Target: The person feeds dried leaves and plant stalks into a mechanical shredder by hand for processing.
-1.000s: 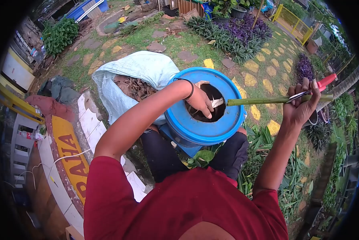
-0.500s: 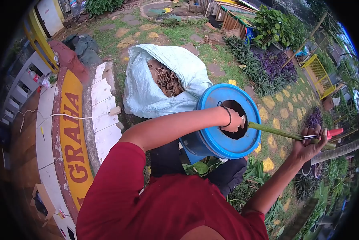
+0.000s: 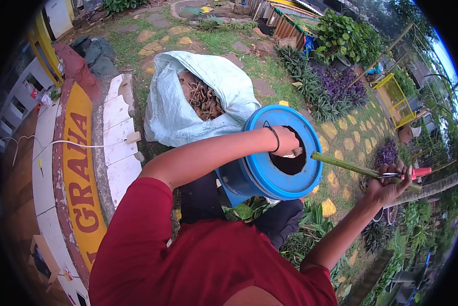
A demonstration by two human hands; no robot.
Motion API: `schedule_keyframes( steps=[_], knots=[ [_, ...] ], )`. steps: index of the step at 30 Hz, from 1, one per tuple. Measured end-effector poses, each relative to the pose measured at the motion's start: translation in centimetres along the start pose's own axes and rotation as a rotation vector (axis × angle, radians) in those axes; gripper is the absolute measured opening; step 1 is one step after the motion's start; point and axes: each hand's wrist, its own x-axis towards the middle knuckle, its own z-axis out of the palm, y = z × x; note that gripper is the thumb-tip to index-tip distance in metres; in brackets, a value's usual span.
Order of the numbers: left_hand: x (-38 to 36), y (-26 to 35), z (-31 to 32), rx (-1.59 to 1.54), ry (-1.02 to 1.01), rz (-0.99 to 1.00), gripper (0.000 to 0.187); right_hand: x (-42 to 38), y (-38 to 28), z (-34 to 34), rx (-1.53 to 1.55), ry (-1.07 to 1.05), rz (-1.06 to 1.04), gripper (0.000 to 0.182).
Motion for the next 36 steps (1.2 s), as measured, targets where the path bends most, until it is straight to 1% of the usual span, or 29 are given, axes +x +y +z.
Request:
schedule_keyframes(
  steps=[2, 3, 5, 6, 7, 9, 10, 11, 13, 15, 17, 19, 21, 23, 24, 27, 28, 29, 32, 33, 35, 36],
  knots=[
    [-0.2, 0.2, 0.1, -0.034, 0.005, -0.026, 0.046, -0.1, 0.3, 0.3, -0.006, 0.007, 0.01, 0.024],
    [-0.1, -0.1, 0.1, -0.124, -0.058, -0.023, 0.055, -0.2, 0.3, 0.6, -0.019, 0.023, 0.008, 0.024],
    [0.7, -1.1, 0.8, -0.261, -0.141, -0.074, 0.068, -0.2, 0.4, 0.7, -0.011, 0.024, 0.012, 0.024],
    [-1.5, 1.2, -3.7, -0.377, -0.353, -0.216, 0.079, -0.1, 0.4, 0.3, 0.015, -0.025, 0.022, 0.025],
    [-1.4, 0.8, -3.3, -0.376, -0.357, -0.214, 0.079, -0.1, 0.4, 0.3, 0.014, -0.021, 0.021, 0.025],
    [-0.7, -0.9, -1.9, -0.357, -0.135, -0.156, 0.081, 0.0, 0.4, 0.5, 0.003, 0.027, -0.005, 0.025],
    [-0.4, -2.0, -1.5, -0.331, -0.067, -0.114, 0.078, 0.0, 0.3, 0.6, 0.0, 0.03, -0.009, 0.025],
    [-1.7, -1.6, -3.6, -0.412, -0.075, -0.139, 0.075, 0.1, 0.3, 0.7, -0.007, 0.019, -0.003, 0.025],
    [-3.6, -2.3, -5.6, -0.643, 0.049, -0.115, 0.069, 0.0, 0.5, 0.5, -0.016, 0.014, 0.008, 0.025],
    [-6.1, -3.3, -7.5, -0.773, 0.165, -0.209, 0.059, 0.2, 0.6, 0.1, -0.01, 0.023, 0.036, 0.026],
    [-8.1, -8.2, -5.4, -0.881, 0.444, -0.154, 0.052, 0.3, 0.8, -0.2, -0.016, 0.054, 0.036, 0.026],
    [-11.6, -11.8, -3.6, -0.949, 0.674, -0.325, 0.048, 0.5, 1.1, -0.8, -0.015, 0.059, 0.037, 0.027],
    [-14.9, -15.5, -0.1, -0.91, 0.741, -0.575, 0.05, 0.7, 1.4, -0.5, -0.029, 0.066, 0.036, 0.028],
    [-17.3, -19.8, 5.5, -0.826, 0.742, -0.753, 0.06, 1.3, 2.1, -1.1, -0.022, 0.06, 0.031, 0.027],
    [-18.6, -21.6, 7.7, -0.767, 0.667, -0.826, 0.069, 1.2, 2.6, -0.8, -0.044, 0.063, 0.033, 0.027],
    [-20.0, -23.8, 10.6, -0.54, 0.474, -1.087, 0.1, 1.1, 3.6, -0.1, -0.102, 0.037, 0.042, 0.029],
    [-20.0, -24.8, 11.2, -0.542, 0.376, -1.138, 0.114, 1.2, 3.8, -0.2, -0.114, 0.03, 0.051, 0.03],
    [-19.6, -26.0, 11.8, -0.557, 0.293, -1.163, 0.119, 1.0, 4.1, 0.2, -0.133, 0.051, 0.049, 0.029],
    [-16.8, -30.4, 14.6, -0.559, 0.21, -1.168, 0.128, 0.6, 4.8, 1.4, -0.188, 0.081, 0.049, 0.03],
    [-15.4, -31.4, 14.8, -0.573, 0.217, -1.166, 0.128, 0.5, 5.0, 1.5, -0.208, 0.086, 0.047, 0.031],
    [-13.0, -33.6, 14.9, -0.449, 0.15, -1.118, 0.13, 0.5, 5.3, 1.4, -0.21, 0.04, 0.074, 0.031],
    [-11.8, -35.8, 16.4, -0.504, 0.19, -1.064, 0.122, 0.4, 5.4, 1.6, -0.219, 0.038, 0.075, 0.031]
  ],
)
